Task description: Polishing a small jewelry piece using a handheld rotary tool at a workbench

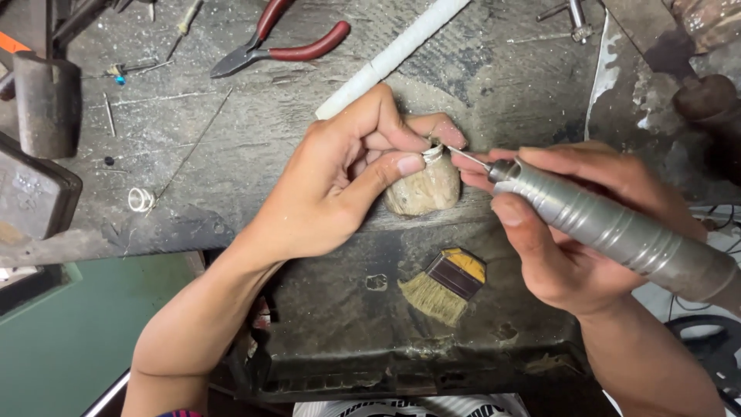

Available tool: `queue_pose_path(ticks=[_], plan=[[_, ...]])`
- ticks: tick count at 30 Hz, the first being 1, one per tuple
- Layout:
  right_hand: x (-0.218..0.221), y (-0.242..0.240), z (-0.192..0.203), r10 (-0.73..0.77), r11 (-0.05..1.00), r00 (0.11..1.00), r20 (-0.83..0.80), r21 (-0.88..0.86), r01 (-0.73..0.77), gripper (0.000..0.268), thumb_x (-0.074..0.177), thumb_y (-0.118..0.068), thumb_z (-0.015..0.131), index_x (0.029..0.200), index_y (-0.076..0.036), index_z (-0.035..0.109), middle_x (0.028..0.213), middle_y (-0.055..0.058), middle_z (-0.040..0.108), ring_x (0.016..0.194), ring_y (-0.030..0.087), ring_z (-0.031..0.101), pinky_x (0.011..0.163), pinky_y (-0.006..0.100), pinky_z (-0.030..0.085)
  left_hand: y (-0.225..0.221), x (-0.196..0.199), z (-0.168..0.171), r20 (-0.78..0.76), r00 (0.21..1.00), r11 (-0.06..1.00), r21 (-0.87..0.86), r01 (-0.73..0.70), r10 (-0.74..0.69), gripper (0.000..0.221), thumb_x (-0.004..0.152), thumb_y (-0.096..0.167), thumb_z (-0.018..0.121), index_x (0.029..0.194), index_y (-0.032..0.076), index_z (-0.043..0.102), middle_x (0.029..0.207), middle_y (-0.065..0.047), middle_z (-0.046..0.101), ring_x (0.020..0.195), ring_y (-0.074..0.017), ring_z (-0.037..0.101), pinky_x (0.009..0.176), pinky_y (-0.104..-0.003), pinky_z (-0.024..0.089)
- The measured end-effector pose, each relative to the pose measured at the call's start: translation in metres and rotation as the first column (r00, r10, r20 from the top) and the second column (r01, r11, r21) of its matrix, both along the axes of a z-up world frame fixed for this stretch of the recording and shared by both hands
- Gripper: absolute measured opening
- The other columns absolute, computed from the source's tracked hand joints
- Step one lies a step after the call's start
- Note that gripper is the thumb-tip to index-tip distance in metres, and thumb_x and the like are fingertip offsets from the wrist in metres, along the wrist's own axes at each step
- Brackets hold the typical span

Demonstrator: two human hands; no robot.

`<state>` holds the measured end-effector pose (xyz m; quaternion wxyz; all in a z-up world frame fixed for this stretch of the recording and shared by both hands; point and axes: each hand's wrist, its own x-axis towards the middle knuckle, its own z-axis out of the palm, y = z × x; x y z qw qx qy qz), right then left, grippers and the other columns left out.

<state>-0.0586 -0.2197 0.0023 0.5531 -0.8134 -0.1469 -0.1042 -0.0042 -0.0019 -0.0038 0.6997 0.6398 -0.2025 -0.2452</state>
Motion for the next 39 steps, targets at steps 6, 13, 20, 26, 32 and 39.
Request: queue_pose_path(ticks=[6, 13, 20, 26, 32, 39], plan=[[-0.005, -0.003, -0.011, -0.049, 0.998, 0.999, -0.008, 0.036, 0.050, 0.029, 0.096, -0.004, 0.066, 0.114, 0.013, 0.052, 0.100, 0.033, 0.070, 0.093, 0.039, 0.082, 0.079, 0.035, 0.069, -0.002, -0.003, 0.000, 0.043, 0.997, 0.995, 0.065, -0.072, 0.069, 0.012, 0.106, 0.009, 0.054, 0.097, 0.012, 0.046, 0.129, -0.017, 0.071, 0.055, -0.0028, 0.025, 0.052, -0.021, 0.025], [-0.022, -0.021, -0.035, 0.061, 0.975, 0.998, -0.018, 0.215, -0.056, 0.030, 0.106, -0.006, 0.062, 0.133, -0.002, 0.050, 0.126, 0.030, 0.063, 0.108, 0.042, 0.082, 0.080, 0.045, 0.085, -0.002, -0.007, -0.004, 0.202, 0.967, 0.978, 0.106, -0.181, 0.157, 0.013, 0.104, 0.011, 0.060, 0.093, 0.012, 0.054, 0.128, -0.016, 0.073, 0.044, -0.0015, 0.023, 0.045, -0.019, 0.019], [-0.021, -0.022, -0.045, 0.082, 0.868, 0.987, -0.137, 0.496, -0.004, 0.033, 0.102, -0.015, 0.067, 0.133, -0.013, 0.056, 0.114, 0.028, 0.068, 0.070, 0.029, 0.079, 0.044, 0.029, 0.064, -0.007, -0.014, -0.005, 0.343, 0.900, 0.959, -0.013, -0.283, 0.270, 0.022, 0.098, 0.000, 0.069, 0.103, 0.000, 0.048, 0.100, -0.023, 0.073, 0.113, -0.0335, 0.075, 0.075, -0.022, 0.057], [-0.019, -0.029, -0.048, 0.036, 0.914, 0.984, -0.176, 0.405, 0.039, 0.041, 0.090, -0.014, 0.077, 0.126, -0.011, 0.057, 0.120, 0.021, 0.067, 0.093, 0.027, 0.074, 0.068, 0.032, 0.063, -0.006, -0.015, -0.009, 0.457, 0.839, 0.938, 0.030, -0.346, 0.295, 0.021, 0.095, 0.005, 0.076, 0.098, 0.001, 0.056, 0.109, -0.021, 0.076, 0.067, -0.0098, 0.055, 0.051, -0.019, 0.027], [-0.015, -0.034, -0.045, 0.116, 0.930, 0.979, -0.168, 0.364, -0.048, 0.062, 0.079, 0.000, 0.088, 0.132, -0.012, 0.057, 0.122, 0.020, 0.068, 0.110, 0.022, 0.074, 0.087, 0.024, 0.070, -0.008, -0.015, -0.009, 0.458, 0.830, 0.925, 0.041, -0.378, 0.319, 0.021, 0.091, 0.005, 0.080, 0.092, -0.001, 0.060, 0.102, -0.022, 0.077, 0.067, -0.0095, 0.056, 0.050, -0.019, 0.024], [-0.010, -0.030, -0.048, 0.150, 0.932, 0.988, -0.046, 0.338, -0.126, 0.063, 0.066, -0.017, 0.093, 0.120, -0.008, 0.062, 0.093, 0.011, 0.074, 0.073, 0.014, 0.080, 0.101, 0.033, 0.071, -0.007, -0.016, -0.010, 0.440, 0.836, 0.924, 0.032, -0.381, 0.329, 0.023, 0.089, 0.003, 0.081, 0.095, -0.002, 0.060, 0.088, -0.018, 0.076, 0.105, -0.0265, 0.077, 0.053, -0.016, 0.034]])
